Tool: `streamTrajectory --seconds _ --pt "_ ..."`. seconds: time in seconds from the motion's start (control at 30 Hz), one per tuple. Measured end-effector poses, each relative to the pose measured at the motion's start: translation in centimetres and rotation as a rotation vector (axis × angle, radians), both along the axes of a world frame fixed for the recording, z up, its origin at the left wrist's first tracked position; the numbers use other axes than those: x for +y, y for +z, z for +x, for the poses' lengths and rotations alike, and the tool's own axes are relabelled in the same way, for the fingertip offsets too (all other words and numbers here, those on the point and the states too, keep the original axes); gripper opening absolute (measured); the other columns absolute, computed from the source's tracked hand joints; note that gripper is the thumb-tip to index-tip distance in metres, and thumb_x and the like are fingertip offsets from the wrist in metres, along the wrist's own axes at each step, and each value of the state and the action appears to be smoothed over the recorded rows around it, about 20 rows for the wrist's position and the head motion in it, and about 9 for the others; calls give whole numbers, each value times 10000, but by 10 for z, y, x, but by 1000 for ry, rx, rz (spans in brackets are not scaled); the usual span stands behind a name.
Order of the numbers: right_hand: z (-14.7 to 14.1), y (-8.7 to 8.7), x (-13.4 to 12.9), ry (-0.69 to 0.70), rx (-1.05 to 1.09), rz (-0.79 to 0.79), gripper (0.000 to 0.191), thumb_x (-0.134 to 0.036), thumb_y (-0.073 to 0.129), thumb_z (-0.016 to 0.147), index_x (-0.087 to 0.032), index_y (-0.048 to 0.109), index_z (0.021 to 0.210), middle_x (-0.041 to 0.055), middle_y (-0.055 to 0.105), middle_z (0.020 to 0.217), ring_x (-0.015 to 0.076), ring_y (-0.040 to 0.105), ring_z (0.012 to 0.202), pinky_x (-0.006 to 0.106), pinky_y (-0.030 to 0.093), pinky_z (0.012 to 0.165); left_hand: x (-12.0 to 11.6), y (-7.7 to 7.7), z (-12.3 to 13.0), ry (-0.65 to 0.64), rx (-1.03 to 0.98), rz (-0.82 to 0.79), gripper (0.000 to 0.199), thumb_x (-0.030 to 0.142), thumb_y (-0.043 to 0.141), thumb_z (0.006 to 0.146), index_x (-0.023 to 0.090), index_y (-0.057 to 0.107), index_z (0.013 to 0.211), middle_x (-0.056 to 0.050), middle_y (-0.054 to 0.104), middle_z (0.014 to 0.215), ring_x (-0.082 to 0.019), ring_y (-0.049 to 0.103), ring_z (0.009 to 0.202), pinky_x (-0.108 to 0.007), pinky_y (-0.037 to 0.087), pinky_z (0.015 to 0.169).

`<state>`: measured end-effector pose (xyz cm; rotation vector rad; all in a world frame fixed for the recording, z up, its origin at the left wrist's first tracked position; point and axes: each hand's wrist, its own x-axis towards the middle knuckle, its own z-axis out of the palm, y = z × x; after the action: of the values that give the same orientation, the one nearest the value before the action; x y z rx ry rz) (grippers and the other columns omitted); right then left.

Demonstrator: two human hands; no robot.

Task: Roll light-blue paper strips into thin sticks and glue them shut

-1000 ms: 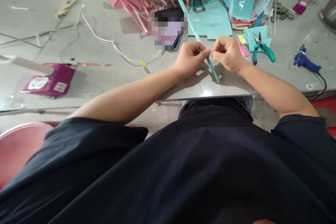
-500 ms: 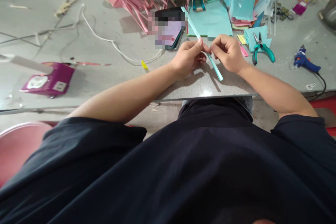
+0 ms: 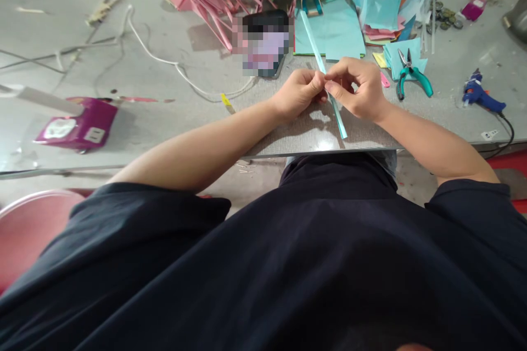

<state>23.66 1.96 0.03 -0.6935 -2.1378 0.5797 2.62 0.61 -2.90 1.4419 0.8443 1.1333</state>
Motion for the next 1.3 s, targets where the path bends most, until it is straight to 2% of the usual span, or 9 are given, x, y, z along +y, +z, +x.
streamTrajectory --seconds 0.33,0.5,0.6,0.7,0.87,1.0,1.1,1.2,1.3 --pt "0 6 -8 -142 -142 2 281 -485 824 1050 -268 679 948 31 661 832 230 688 823 420 676 839 2 5 -3 61 184 195 850 1082 719 794 236 648 752 -22 581 686 -173 559 692 -311 466 643" --pt "-2 6 -9 -181 -164 -26 237 -379 836 1032 -266 657 925 26 647 828 230 691 841 418 676 845 4 4 -1 108 223 217 865 1109 710 767 247 645 751 -20 568 670 -186 563 705 -318 465 648" --pt "-1 7 -8 -184 -162 -42 224 -380 820 1045 -269 660 934 26 636 834 232 689 858 407 672 831 3 3 0 130 195 187 771 1013 747 870 255 653 766 -26 592 685 -188 586 702 -321 492 655" --pt "1 10 -5 -174 -123 -49 252 -404 789 1069 -267 644 915 27 620 831 231 673 843 413 664 816 2 4 -2 137 147 153 570 812 757 1004 268 720 840 -33 641 727 -196 625 704 -349 543 684" --pt "2 12 5 -112 -121 -183 451 -536 644 1171 -256 580 823 13 591 759 217 676 829 380 643 813 15 -4 -10 175 110 244 308 613 858 914 328 742 909 -20 727 847 -201 633 740 -422 579 739" --pt "-1 6 11 7 -189 -382 388 -499 728 1139 -233 637 871 -12 623 707 172 641 654 322 583 657 30 -15 -16 208 70 304 390 580 918 843 366 592 852 -1 776 942 -214 638 798 -471 584 761" --pt "-2 4 12 62 -163 -485 300 -441 708 1148 -222 684 944 -3 693 733 156 622 585 311 558 591 28 -13 -17 217 22 287 495 520 933 835 364 464 863 31 803 964 -213 651 807 -492 586 776" --pt "-2 5 11 72 -129 -446 245 -420 745 1118 -232 713 963 19 745 789 174 658 661 333 598 654 18 -4 -14 218 -48 214 560 457 944 825 350 407 940 75 825 997 -178 659 782 -471 582 799" --pt "-1 7 10 14 -151 -357 259 -447 842 1043 -254 710 931 17 727 787 198 668 733 353 602 691 12 1 -12 220 -78 111 613 492 952 804 349 411 1052 115 823 988 -155 680 818 -434 552 806"
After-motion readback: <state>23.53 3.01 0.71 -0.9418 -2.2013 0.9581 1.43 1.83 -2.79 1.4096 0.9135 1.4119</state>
